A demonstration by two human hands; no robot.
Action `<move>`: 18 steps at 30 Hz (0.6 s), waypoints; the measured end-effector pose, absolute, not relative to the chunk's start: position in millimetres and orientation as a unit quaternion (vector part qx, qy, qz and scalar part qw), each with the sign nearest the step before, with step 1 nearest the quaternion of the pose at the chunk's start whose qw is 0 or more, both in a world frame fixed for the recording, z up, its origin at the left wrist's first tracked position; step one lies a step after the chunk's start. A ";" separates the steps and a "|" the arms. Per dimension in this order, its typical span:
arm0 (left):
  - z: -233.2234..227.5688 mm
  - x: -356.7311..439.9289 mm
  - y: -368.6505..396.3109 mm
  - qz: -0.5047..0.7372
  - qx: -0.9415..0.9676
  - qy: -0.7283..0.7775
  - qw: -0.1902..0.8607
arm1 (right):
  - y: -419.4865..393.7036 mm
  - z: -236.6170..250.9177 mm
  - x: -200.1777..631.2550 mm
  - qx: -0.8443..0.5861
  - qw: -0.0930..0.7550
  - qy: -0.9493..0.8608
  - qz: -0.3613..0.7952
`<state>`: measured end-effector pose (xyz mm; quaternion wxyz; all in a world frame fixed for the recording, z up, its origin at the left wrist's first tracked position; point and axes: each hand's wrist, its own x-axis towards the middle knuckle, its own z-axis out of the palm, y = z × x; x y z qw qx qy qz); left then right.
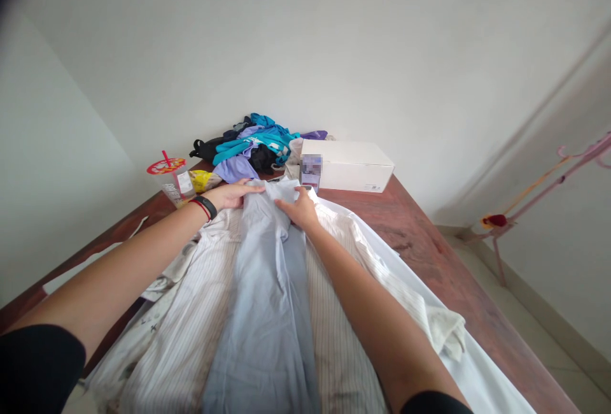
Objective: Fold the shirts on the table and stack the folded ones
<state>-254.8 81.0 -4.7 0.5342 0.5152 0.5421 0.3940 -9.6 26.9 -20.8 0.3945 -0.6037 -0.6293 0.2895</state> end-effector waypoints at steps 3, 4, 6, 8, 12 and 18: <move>-14.7 -249.4 73.1 0.398 0.510 0.579 0.497 | 28.7 -10.6 -10.9 -0.610 0.344 -0.634 0.328; -16.9 -246.5 72.3 0.404 0.510 0.592 0.476 | 27.1 -5.7 -10.6 -0.611 0.333 -0.631 0.343; -18.7 -239.6 72.5 0.416 0.512 0.614 0.432 | 16.9 6.0 -8.0 -0.605 0.313 -0.634 0.367; -16.8 -232.6 73.2 0.417 0.517 0.633 0.398 | -5.1 18.3 -1.9 -0.580 0.276 -0.655 0.398; -5.1 -218.4 63.8 0.410 0.529 0.661 0.341 | -80.6 31.0 18.4 -0.492 0.160 -0.704 0.486; 3.0 -200.4 -6.0 0.312 0.776 0.534 0.125 | -191.8 8.6 47.0 -0.444 0.100 -0.741 0.493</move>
